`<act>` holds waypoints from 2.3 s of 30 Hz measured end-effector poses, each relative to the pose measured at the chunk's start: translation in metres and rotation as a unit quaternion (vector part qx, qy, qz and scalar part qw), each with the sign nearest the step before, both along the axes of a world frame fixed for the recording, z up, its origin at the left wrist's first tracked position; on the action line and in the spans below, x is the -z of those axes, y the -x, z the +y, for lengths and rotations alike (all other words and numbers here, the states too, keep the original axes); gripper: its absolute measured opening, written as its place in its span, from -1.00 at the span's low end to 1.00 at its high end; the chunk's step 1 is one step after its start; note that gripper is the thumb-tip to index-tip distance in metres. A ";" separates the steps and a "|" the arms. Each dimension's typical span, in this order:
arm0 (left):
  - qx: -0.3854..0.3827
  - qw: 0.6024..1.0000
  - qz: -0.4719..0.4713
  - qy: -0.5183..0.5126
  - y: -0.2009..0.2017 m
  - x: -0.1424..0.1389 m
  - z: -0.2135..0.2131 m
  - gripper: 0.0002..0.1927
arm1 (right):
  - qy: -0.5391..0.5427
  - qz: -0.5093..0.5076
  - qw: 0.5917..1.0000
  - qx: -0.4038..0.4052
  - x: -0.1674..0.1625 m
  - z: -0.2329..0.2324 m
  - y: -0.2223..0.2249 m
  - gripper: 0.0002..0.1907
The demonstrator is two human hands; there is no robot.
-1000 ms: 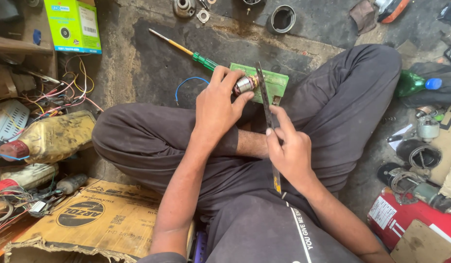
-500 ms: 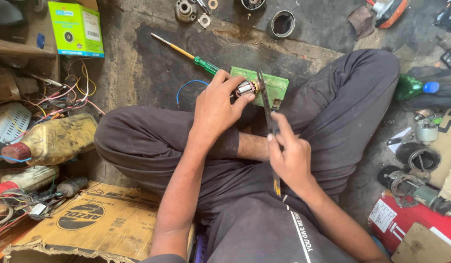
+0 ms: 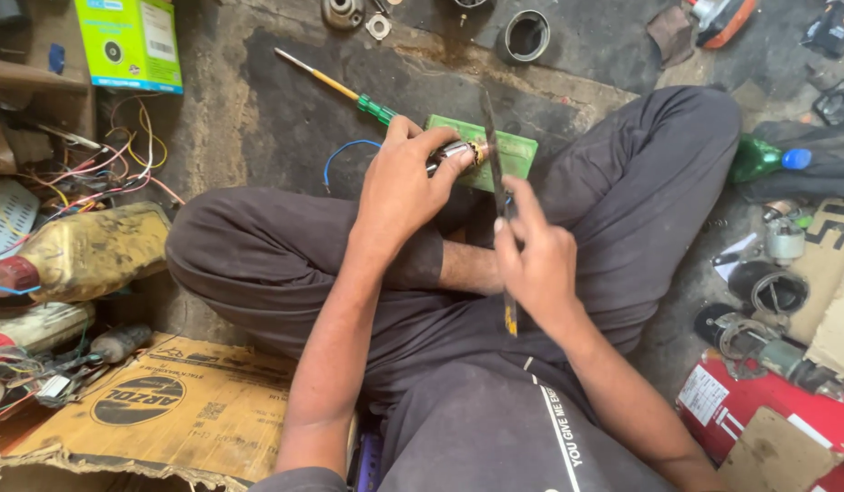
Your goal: The person sits on the floor and uses a metal file to scrape the surface of a cylindrical electrical component held in their left hand. They repeatedly rotate the component to file different sections while working in a cluttered workshop environment.
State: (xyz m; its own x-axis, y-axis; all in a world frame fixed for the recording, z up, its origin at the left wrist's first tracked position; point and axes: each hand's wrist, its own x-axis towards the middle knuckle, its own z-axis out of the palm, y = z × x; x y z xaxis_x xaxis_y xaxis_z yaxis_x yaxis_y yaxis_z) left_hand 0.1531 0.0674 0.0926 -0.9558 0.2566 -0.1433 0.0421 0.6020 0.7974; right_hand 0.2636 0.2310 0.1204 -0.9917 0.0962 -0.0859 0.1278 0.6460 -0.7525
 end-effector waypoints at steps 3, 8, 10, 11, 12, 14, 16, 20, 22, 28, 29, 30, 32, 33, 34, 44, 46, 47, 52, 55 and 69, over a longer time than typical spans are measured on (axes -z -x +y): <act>-0.016 1.000 -0.008 0.011 0.001 0.005 0.000 -0.70 | 0.007 -0.002 1.000 -0.004 0.002 0.000 0.001 -0.51; -0.009 1.000 -0.018 0.020 0.000 0.002 0.000 -0.71 | -0.044 0.005 0.999 -0.014 0.003 -0.005 -0.018 -0.49; -0.005 1.000 -0.008 0.007 -0.003 -0.002 -0.001 -0.72 | -0.020 -0.003 1.000 -0.005 0.005 -0.005 -0.021 -0.48; 0.007 1.000 0.006 0.004 -0.004 -0.004 -0.002 -0.63 | -0.006 -0.003 1.000 0.001 0.004 -0.006 -0.022 -0.48; 0.020 1.000 0.024 0.002 -0.004 -0.006 -0.003 -0.54 | -0.001 -0.005 1.000 0.001 0.005 -0.005 -0.020 -0.49; 0.035 0.999 0.036 0.001 -0.004 -0.008 -0.002 -0.47 | 0.007 -0.010 1.000 0.002 0.005 -0.003 -0.015 -0.49; 0.037 0.999 0.026 0.008 -0.003 -0.009 -0.002 -0.51 | 0.005 0.030 1.000 -0.004 0.004 -0.003 -0.008 -0.50; 0.050 0.999 0.014 0.012 -0.002 -0.007 -0.003 -0.53 | 0.008 -0.047 0.999 0.026 0.002 0.000 0.002 -0.51; 0.044 0.999 -0.010 0.015 -0.002 -0.006 -0.004 -0.54 | 0.014 -0.038 0.999 0.014 0.001 -0.001 0.001 -0.51; 0.041 0.999 0.013 0.009 0.000 -0.001 -0.005 -0.53 | -0.015 0.005 1.000 -0.014 -0.002 -0.005 -0.005 -0.51; 0.046 0.999 0.006 0.009 0.000 -0.001 -0.005 -0.53 | -0.018 0.000 1.000 -0.010 -0.002 -0.004 -0.003 -0.51; 0.051 0.999 -0.002 0.010 0.000 -0.001 -0.006 -0.53 | -0.021 -0.009 1.000 -0.006 -0.002 -0.003 -0.001 -0.52; 0.052 0.999 -0.012 0.009 -0.001 -0.001 -0.006 -0.53 | -0.024 -0.024 0.999 0.002 -0.001 -0.002 0.003 -0.53; 0.049 0.999 -0.012 0.008 -0.001 -0.002 -0.006 -0.53 | -0.008 -0.029 1.000 0.004 0.000 -0.002 0.003 -0.53; 0.046 0.999 -0.011 0.005 0.000 -0.003 -0.006 -0.54 | 0.007 -0.033 0.999 0.005 0.000 -0.003 0.002 -0.52; -0.004 0.999 0.032 0.005 -0.002 -0.003 -0.001 -0.69 | -0.016 0.000 1.000 -0.004 0.007 -0.002 -0.006 -0.51; -0.005 0.999 0.035 0.005 -0.001 -0.002 -0.001 -0.69 | -0.005 -0.007 1.000 -0.002 0.004 -0.002 -0.003 -0.50; -0.006 0.999 0.039 0.012 -0.001 -0.002 -0.001 -0.70 | -0.001 -0.010 1.000 -0.001 0.002 -0.003 -0.002 -0.50; 0.008 0.998 0.043 0.035 0.000 -0.001 0.001 -0.70 | -0.031 -0.002 0.999 -0.014 -0.004 -0.009 -0.012 -0.50; 0.021 0.999 0.024 0.025 -0.002 -0.003 -0.001 -0.67 | -0.039 0.000 0.999 -0.007 0.007 0.000 -0.007 -0.49; 0.218 0.958 0.171 0.068 0.023 -0.004 -0.014 -0.48 | 0.535 0.102 0.818 0.185 0.006 0.109 0.006 -0.64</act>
